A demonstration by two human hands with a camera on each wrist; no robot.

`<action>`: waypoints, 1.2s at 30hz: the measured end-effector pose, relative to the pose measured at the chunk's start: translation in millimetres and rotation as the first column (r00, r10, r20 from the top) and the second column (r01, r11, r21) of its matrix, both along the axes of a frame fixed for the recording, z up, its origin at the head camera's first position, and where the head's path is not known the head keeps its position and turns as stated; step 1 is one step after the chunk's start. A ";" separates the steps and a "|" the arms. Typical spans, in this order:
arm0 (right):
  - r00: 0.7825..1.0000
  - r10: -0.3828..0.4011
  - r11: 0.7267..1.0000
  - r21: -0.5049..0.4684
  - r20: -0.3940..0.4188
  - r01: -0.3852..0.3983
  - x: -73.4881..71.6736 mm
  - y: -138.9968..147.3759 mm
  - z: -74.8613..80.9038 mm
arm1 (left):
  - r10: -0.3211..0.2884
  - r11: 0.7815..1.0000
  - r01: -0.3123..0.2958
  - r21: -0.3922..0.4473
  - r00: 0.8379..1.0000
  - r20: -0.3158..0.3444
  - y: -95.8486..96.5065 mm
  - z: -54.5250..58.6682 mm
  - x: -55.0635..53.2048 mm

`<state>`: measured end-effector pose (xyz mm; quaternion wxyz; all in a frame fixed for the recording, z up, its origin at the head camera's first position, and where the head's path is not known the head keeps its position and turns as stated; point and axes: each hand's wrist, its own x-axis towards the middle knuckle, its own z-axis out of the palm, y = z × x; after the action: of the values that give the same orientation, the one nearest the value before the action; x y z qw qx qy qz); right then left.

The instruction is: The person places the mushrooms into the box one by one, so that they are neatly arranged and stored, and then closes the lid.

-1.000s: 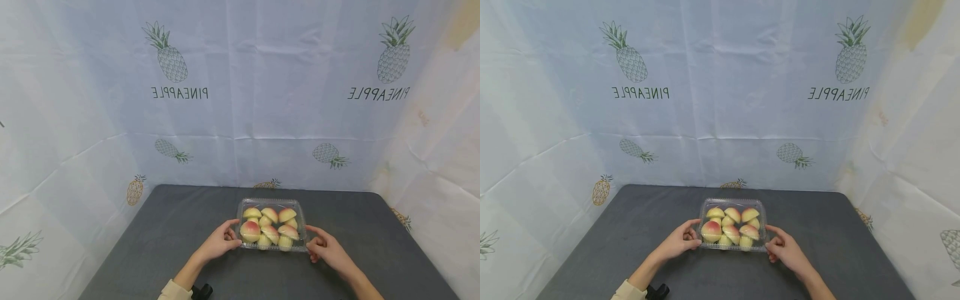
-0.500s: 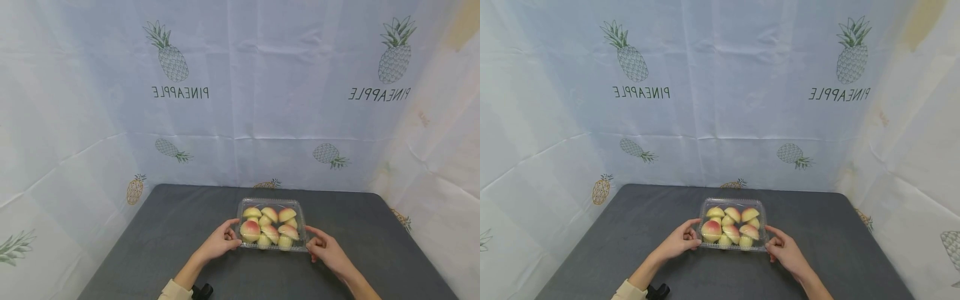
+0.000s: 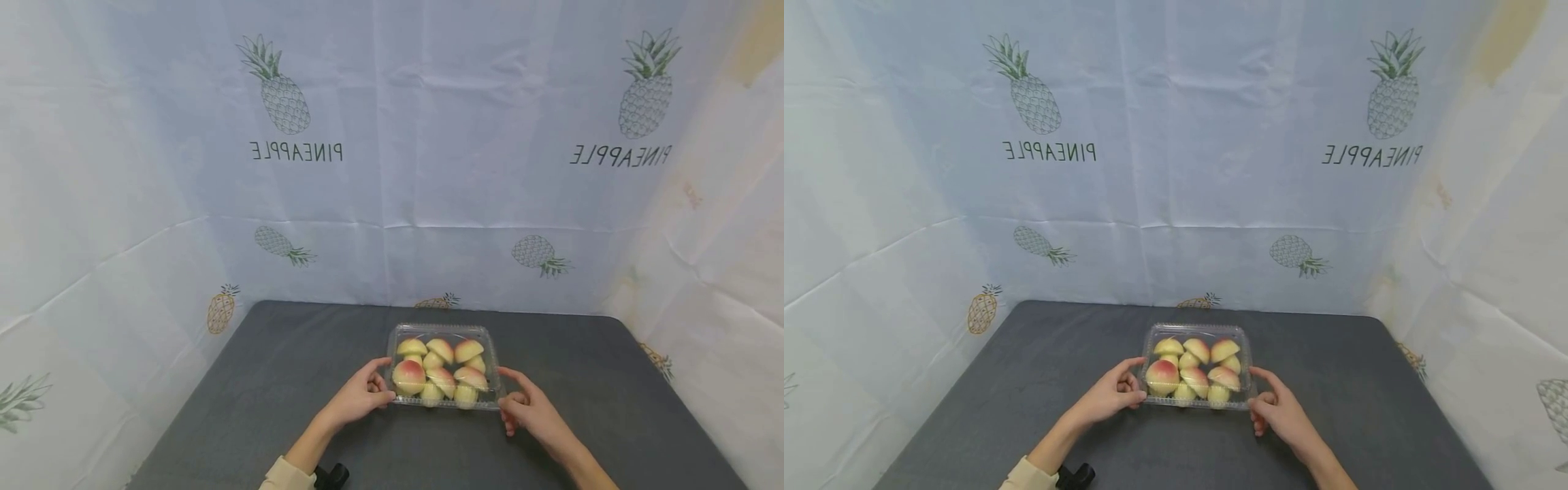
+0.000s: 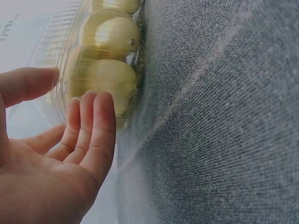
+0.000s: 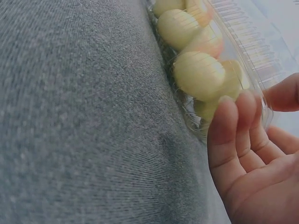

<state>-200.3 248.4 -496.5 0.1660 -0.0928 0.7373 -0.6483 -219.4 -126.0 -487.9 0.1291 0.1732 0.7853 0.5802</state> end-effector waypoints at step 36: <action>0.998 -0.005 0.997 -0.073 0.069 0.010 -4.0 -4.2 -5.5 | -0.003 1.000 0.003 -0.007 1.000 -0.006 -0.5 1.4 -3.7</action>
<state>-204.3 244.1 -501.9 0.1852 -0.0735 0.7073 -0.6782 -223.1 -126.5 -486.5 0.1283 0.1757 0.7875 0.5767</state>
